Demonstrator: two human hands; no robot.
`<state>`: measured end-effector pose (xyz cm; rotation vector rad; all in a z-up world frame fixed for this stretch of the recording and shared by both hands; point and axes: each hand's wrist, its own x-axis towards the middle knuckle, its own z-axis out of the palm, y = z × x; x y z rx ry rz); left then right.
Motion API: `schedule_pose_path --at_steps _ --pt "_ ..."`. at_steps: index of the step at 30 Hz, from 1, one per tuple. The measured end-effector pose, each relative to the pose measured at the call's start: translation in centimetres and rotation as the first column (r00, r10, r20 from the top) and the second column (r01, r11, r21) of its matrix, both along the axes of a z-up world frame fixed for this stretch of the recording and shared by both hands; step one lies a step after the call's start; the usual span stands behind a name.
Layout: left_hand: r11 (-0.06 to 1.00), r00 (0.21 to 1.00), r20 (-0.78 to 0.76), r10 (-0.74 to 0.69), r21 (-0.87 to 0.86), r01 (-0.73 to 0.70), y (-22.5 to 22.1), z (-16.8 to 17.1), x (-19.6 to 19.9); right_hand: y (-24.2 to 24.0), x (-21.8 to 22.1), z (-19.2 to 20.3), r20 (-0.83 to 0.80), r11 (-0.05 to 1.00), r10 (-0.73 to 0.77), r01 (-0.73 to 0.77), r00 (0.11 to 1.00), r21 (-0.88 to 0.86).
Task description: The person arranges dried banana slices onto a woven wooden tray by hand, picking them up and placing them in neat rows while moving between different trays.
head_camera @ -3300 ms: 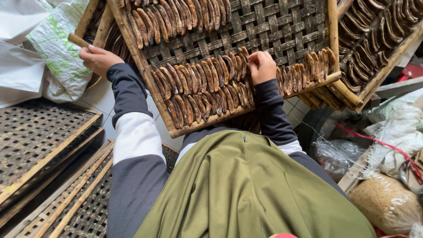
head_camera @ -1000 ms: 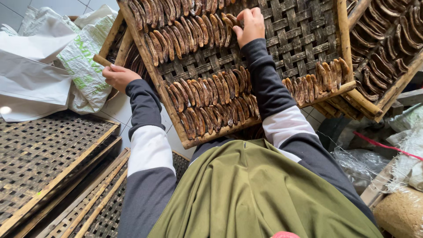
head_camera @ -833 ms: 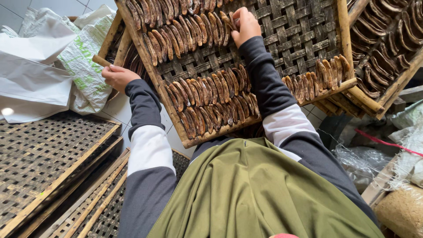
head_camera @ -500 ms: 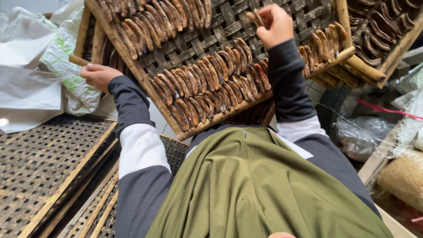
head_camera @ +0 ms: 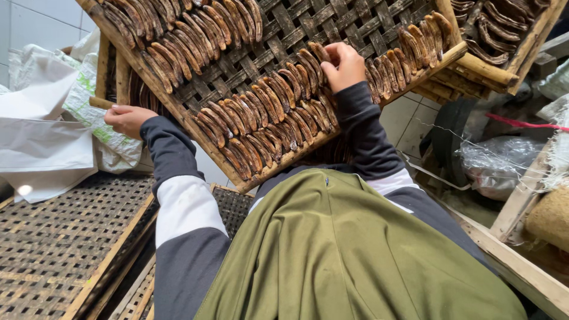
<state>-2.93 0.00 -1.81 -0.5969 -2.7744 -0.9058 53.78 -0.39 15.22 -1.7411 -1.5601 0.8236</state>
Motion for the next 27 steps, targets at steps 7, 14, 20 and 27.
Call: schedule_pose_path --at_steps 7,14,20,27 --pt "0.999 0.998 -0.053 0.032 -0.009 -0.033 0.3 -0.3 -0.1 1.5 1.4 0.2 0.045 0.981 -0.001 -0.008 0.999 0.192" --pt "0.998 0.999 -0.011 0.033 -0.046 -0.034 0.1 0.6 0.8 1.1 0.5 0.7 0.233 0.995 -0.013 -0.011 0.973 0.101" --pt "0.999 0.999 -0.035 0.028 -0.035 -0.029 0.1 0.9 1.2 2.3 1.8 1.0 0.181 0.977 0.203 -0.212 0.962 0.028" --pt "0.999 0.999 0.014 0.036 -0.035 -0.035 0.4 2.5 2.3 8.4 -3.7 1.2 0.293 0.944 0.194 -0.259 0.936 0.203"
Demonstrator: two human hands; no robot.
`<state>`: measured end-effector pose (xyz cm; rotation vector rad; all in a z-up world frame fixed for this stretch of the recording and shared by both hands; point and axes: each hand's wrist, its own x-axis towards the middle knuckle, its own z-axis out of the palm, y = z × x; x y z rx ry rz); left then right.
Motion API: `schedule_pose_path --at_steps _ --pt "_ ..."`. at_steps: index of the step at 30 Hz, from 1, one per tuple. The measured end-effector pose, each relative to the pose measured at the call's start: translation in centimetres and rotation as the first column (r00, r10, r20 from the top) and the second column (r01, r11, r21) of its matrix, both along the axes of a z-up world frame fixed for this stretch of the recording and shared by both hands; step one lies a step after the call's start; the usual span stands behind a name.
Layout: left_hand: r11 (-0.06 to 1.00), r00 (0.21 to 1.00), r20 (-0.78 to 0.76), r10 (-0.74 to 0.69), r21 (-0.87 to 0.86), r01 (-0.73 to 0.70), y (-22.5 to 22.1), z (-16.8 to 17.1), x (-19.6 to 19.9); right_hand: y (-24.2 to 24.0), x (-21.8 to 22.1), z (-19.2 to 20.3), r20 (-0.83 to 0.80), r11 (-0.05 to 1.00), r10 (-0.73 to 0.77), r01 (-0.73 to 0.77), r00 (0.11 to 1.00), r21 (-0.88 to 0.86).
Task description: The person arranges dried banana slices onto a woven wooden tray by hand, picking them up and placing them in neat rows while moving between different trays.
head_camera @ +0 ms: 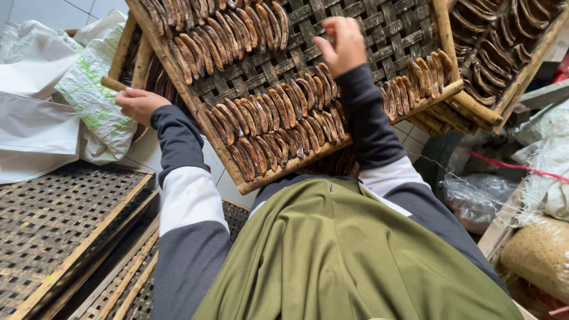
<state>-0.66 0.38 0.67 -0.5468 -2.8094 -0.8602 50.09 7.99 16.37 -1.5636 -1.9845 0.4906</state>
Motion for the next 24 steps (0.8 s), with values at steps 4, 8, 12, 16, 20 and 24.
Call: schedule_pose_path --at_steps 4,8,12,16,20,24 --pt "0.998 0.999 0.048 0.005 0.06 -0.008 0.1 1.2 0.7 3.4 -6.8 -2.1 0.021 0.995 0.001 -0.003 1.0 0.101" --pt "0.997 0.999 -0.054 -0.005 0.074 0.009 -0.3 2.2 1.3 4.4 -11.8 -2.8 0.207 0.985 -0.161 0.145 0.965 0.09" --pt "1.0 1.0 0.004 0.007 0.017 -0.007 -0.1 2.3 1.3 4.8 -12.6 -2.6 0.175 0.986 -0.145 0.157 0.974 -0.057" --pt "0.999 1.0 -0.029 -0.01 0.045 0.011 -0.2 1.5 1.0 4.9 -12.7 -3.1 0.108 0.993 -0.08 0.088 0.991 -0.074" --pt "0.998 0.999 -0.034 -0.016 0.064 0.018 -0.1 0.8 0.6 4.7 -13.0 -3.6 0.213 0.995 -0.087 0.076 0.973 0.058" --pt "0.998 0.999 -0.041 -0.03 0.054 0.032 -0.3 1.0 0.4 3.9 -14.3 -4.7 0.428 0.961 -0.202 0.095 0.881 0.259"
